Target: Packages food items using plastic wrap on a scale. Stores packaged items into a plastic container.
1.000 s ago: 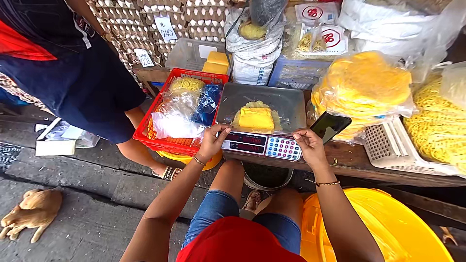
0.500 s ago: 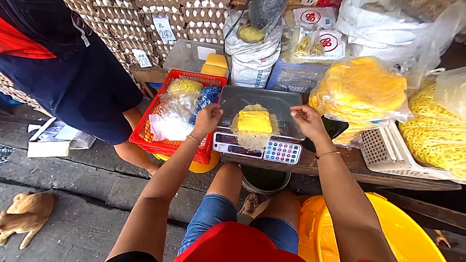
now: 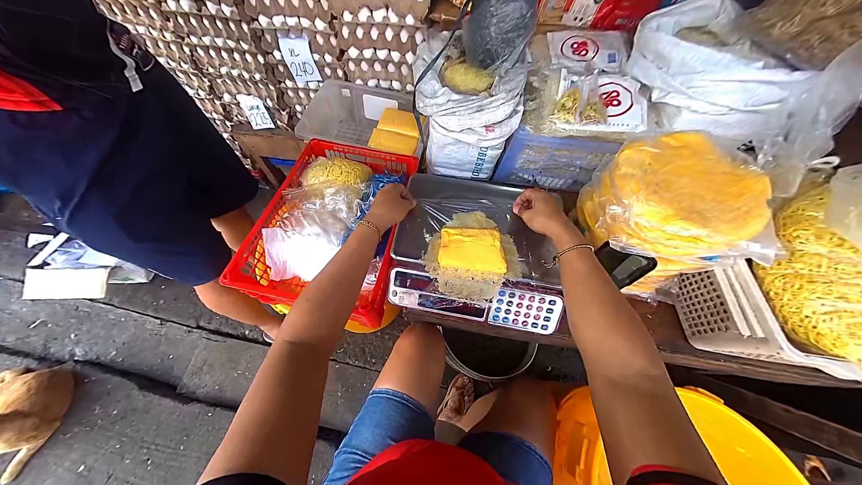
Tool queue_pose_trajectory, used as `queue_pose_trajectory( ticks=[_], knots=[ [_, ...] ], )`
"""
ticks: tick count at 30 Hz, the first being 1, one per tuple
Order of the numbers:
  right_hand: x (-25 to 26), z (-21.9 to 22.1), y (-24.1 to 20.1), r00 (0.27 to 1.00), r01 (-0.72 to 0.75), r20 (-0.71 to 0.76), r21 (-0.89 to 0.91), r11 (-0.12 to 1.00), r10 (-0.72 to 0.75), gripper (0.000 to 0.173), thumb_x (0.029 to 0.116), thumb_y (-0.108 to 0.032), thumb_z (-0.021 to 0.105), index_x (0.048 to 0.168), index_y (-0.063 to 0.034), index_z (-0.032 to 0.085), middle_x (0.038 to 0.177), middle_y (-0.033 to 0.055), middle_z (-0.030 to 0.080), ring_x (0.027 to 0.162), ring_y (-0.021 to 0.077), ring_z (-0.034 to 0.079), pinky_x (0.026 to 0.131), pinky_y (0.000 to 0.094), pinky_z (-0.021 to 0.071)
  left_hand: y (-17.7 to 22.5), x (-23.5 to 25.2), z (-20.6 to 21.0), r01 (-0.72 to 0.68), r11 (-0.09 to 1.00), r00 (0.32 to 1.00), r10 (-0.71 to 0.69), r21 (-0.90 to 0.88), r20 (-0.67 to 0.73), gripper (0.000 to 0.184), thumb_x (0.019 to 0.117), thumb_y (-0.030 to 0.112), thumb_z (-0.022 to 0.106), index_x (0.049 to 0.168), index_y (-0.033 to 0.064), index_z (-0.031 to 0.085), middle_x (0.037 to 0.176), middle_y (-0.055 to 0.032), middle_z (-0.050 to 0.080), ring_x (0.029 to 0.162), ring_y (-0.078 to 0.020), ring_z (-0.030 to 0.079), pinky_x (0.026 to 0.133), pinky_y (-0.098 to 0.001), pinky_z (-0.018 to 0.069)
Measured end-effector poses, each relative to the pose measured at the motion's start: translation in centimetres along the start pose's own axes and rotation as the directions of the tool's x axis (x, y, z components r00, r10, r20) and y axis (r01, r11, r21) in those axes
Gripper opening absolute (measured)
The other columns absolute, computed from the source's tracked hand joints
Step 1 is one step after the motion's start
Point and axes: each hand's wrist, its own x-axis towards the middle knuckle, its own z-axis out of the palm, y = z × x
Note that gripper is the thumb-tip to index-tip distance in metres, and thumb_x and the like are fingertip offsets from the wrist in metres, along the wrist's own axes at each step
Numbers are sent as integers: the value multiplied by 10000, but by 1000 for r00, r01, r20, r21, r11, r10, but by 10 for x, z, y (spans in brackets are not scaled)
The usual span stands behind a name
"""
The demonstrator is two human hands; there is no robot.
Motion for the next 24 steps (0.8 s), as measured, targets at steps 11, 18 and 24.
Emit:
queue_pose_trajectory(
  ticks=[11,18,24],
  knots=[
    [13,-10,6,995,-51,-67,309,950,75,239,1053,-68,503,1242,69,556,1115,233,662,1012,298,653,932,468,508,16,23,1,131,857,991,-130,-498,37,218,1053,112,558,1232,-12,548,967,-94,676,770,-90,644,717,-247,538],
    [19,-13,3,993,-78,111,491,868,26,450,990,-54,627,1416,9,494,1140,182,638,901,178,604,814,332,505,22,31,-2,194,827,980,-140,-528,141,267,999,134,660,1228,7,607,957,-66,685,761,-77,641,728,-237,546],
    [-6,-28,3,994,61,46,494,867,-96,207,943,47,635,1148,62,648,1034,128,647,866,118,575,809,296,494,17,5,-13,-19,837,998,49,-547,40,102,959,33,680,1056,5,695,930,-28,683,768,-42,617,734,-211,529]
  ],
)
